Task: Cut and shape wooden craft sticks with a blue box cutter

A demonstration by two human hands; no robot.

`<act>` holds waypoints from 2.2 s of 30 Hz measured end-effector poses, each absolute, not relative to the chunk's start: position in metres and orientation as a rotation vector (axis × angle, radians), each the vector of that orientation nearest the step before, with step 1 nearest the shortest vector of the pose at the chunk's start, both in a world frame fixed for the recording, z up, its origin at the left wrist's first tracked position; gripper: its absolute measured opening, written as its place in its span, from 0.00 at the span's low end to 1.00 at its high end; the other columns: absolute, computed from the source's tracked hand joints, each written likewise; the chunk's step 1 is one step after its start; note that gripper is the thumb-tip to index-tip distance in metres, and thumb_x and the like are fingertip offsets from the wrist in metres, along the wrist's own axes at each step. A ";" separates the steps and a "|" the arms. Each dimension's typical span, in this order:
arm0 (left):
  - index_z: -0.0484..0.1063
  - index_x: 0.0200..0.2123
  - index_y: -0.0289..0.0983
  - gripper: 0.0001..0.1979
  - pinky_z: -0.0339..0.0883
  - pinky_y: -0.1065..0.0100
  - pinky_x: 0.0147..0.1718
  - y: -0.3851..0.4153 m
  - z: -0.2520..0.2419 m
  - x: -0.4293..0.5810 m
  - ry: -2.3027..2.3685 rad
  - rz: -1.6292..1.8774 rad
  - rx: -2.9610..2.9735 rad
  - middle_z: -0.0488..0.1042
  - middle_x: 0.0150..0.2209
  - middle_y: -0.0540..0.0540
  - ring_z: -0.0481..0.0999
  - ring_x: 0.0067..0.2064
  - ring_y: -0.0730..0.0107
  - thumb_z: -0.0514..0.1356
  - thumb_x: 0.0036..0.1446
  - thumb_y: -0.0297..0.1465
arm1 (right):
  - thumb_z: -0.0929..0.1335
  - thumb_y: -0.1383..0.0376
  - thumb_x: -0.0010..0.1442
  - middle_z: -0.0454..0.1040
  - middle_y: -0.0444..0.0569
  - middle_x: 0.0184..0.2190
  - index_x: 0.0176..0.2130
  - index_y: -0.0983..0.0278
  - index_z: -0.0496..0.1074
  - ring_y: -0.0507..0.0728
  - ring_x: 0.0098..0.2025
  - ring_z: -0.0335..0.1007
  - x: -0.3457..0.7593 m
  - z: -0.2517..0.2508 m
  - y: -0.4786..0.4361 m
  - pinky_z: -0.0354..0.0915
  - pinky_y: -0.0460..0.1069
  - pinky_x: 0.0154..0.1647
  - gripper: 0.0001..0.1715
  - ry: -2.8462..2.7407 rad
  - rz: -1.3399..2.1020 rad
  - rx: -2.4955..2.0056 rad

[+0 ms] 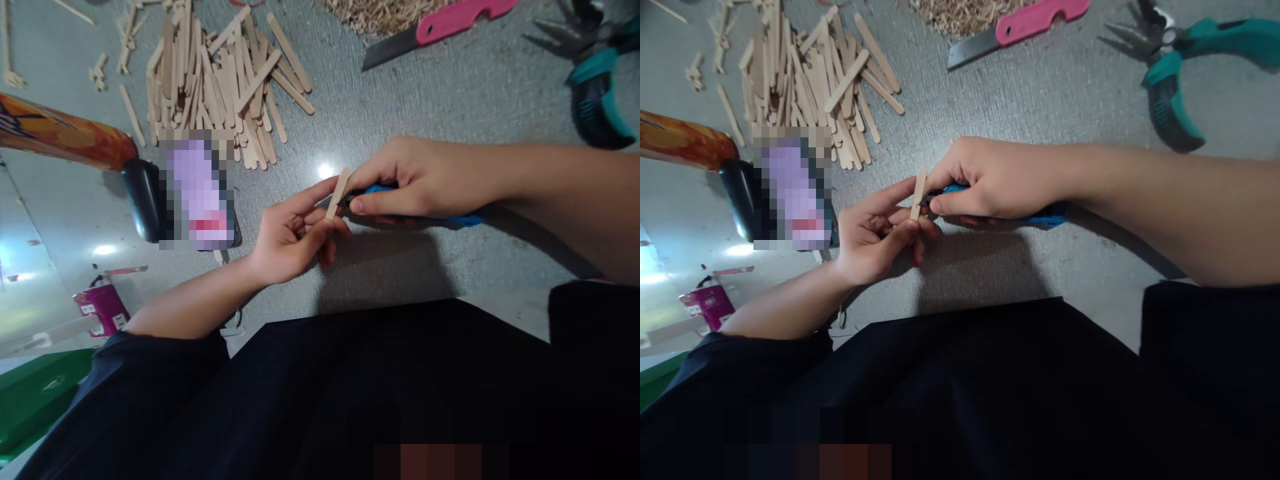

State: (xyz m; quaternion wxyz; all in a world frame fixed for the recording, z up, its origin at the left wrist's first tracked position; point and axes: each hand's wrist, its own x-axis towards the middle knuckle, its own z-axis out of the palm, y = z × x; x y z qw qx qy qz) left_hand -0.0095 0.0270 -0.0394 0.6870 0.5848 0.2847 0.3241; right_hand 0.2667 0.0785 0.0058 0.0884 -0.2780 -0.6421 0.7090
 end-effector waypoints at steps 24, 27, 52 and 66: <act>0.71 0.80 0.49 0.29 0.67 0.72 0.18 0.026 -0.040 -0.012 0.704 0.673 1.656 0.80 0.28 0.52 0.74 0.20 0.74 0.62 0.80 0.36 | 0.69 0.59 0.73 0.66 0.47 0.22 0.36 0.59 0.78 0.59 0.27 0.56 0.249 0.021 0.038 0.41 0.57 0.38 0.13 -2.510 1.079 -1.386; 0.68 0.81 0.50 0.30 0.68 0.71 0.19 0.025 -0.043 -0.014 0.718 0.663 1.748 0.81 0.29 0.52 0.74 0.21 0.73 0.61 0.80 0.36 | 0.68 0.60 0.73 0.65 0.46 0.22 0.34 0.59 0.77 0.58 0.26 0.51 0.247 0.022 0.036 0.41 0.57 0.37 0.14 -2.527 1.080 -1.403; 0.65 0.83 0.53 0.32 0.83 0.67 0.25 0.024 -0.049 -0.011 0.624 0.736 1.521 0.91 0.47 0.46 0.82 0.25 0.72 0.63 0.81 0.42 | 0.73 0.64 0.77 0.72 0.39 0.24 0.40 0.61 0.85 0.50 0.26 0.57 0.261 0.031 0.072 0.52 0.53 0.32 0.11 -2.145 1.736 -1.169; 0.63 0.84 0.52 0.33 0.85 0.68 0.28 0.021 -0.055 -0.010 0.679 0.819 1.489 0.92 0.49 0.44 0.87 0.30 0.71 0.64 0.81 0.43 | 0.73 0.57 0.80 0.75 0.40 0.24 0.35 0.62 0.78 0.50 0.23 0.67 0.249 0.021 0.054 0.58 0.48 0.26 0.20 -1.894 1.800 -1.162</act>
